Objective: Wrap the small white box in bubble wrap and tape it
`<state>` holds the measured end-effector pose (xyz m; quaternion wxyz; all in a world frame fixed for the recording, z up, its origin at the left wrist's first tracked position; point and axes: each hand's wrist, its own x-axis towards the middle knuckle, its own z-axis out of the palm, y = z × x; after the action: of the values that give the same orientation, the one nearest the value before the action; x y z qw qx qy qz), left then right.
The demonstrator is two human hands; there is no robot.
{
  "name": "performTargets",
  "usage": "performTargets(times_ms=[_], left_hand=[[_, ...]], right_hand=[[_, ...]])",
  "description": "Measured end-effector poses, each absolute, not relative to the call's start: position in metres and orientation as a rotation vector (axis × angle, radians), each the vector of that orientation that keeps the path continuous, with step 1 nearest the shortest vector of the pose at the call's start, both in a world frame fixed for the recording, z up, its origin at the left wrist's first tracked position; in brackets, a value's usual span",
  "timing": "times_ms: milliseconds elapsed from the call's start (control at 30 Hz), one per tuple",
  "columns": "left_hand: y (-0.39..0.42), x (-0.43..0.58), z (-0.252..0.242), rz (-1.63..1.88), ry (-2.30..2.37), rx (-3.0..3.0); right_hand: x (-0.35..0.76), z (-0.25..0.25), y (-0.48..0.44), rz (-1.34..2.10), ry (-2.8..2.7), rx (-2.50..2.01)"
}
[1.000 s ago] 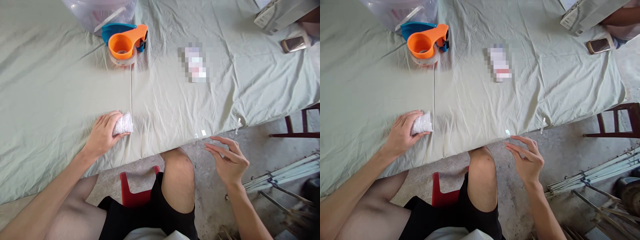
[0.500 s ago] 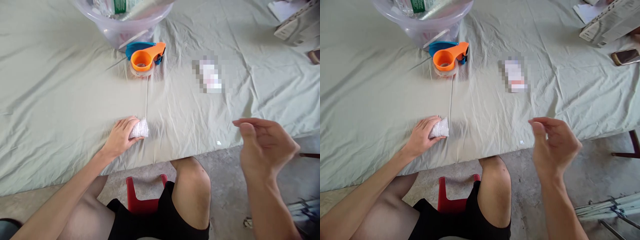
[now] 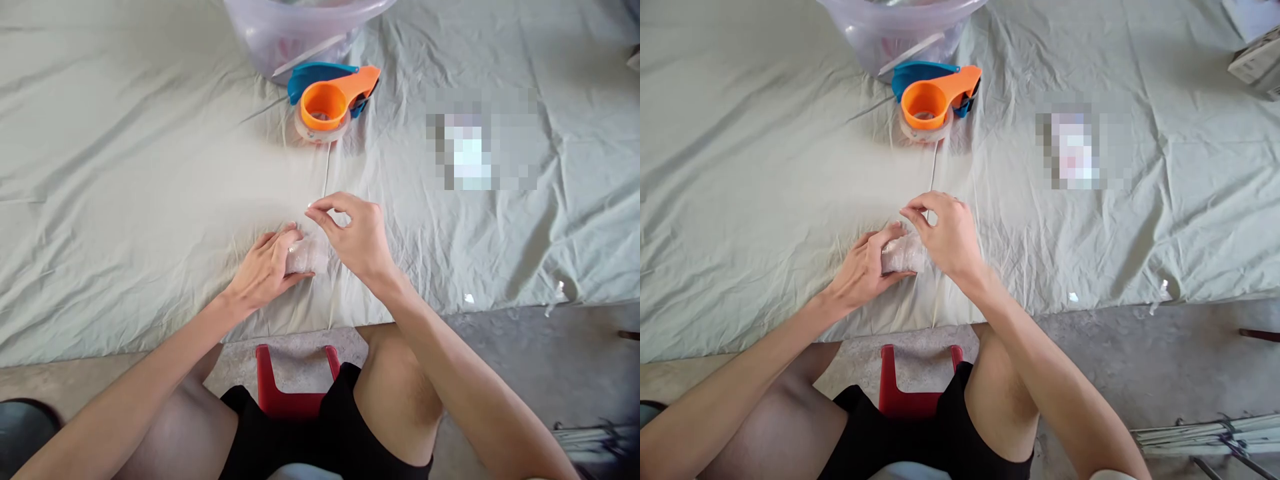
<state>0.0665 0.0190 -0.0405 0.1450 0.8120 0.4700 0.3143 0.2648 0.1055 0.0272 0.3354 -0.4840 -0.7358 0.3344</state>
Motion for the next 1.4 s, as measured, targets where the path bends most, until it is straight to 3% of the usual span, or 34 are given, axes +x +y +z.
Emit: performTargets(times_ms=[467,1400], left_hand=[[-0.002,0.076,-0.031,1.072,1.778,2.727],[0.003,0.080,-0.010,1.127,1.617,2.432]], right_hand=[[0.258,0.016,0.088,0.866,-2.058,-1.237],[0.272,0.050,0.116,1.468,-2.088,-1.271]])
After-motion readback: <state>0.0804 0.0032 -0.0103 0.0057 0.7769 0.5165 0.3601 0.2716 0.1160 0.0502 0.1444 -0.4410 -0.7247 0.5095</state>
